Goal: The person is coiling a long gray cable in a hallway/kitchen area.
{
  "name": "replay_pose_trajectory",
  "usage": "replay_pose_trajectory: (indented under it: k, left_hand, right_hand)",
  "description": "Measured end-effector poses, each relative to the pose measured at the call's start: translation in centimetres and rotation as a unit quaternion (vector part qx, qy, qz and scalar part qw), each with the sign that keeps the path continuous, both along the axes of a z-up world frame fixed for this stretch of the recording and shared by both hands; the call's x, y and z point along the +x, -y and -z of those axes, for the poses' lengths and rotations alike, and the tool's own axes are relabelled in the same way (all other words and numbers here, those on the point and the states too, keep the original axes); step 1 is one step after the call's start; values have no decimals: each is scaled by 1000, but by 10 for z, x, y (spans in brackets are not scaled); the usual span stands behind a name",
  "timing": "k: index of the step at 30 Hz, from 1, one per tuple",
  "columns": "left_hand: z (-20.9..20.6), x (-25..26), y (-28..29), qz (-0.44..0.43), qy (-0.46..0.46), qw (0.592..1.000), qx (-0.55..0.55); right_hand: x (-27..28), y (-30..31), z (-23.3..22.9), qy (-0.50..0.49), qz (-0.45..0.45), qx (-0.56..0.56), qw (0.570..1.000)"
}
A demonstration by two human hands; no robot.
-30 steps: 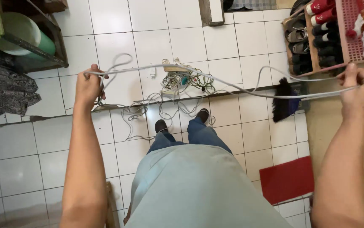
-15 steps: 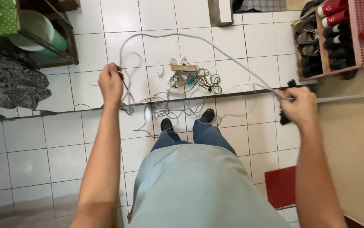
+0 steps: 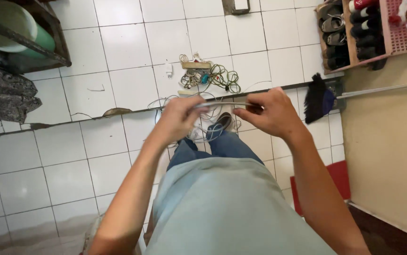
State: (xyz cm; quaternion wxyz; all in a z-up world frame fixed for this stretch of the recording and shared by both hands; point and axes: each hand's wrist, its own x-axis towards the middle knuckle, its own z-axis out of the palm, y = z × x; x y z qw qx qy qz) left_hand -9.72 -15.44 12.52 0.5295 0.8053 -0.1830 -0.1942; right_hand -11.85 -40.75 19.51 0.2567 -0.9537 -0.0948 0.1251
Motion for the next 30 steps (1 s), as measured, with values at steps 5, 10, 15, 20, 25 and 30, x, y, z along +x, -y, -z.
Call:
replay_pose_trajectory:
  k: [5, 10, 15, 20, 25, 30]
  left_hand:
    - [84, 12, -171, -364, 178, 908, -105]
    - [99, 7, -245, -439, 68, 888, 116]
    - [50, -7, -105, -200, -5, 978, 62]
    - [16, -39, 67, 33, 73, 995, -65]
    - [13, -43, 105, 64, -245, 911, -325]
    - [-47, -49, 147, 119, 83, 977, -158]
  right_hand:
    - [-10, 74, 40, -26, 99, 7, 995]
    - [-8, 142, 61, -48, 188, 15, 981]
    - [2, 90, 19, -57, 78, 18, 995]
    - [-7, 50, 0, -78, -95, 82, 989]
    - [-22, 82, 0, -140, -115, 55, 982]
    - [-39, 101, 30, -163, -163, 10, 973]
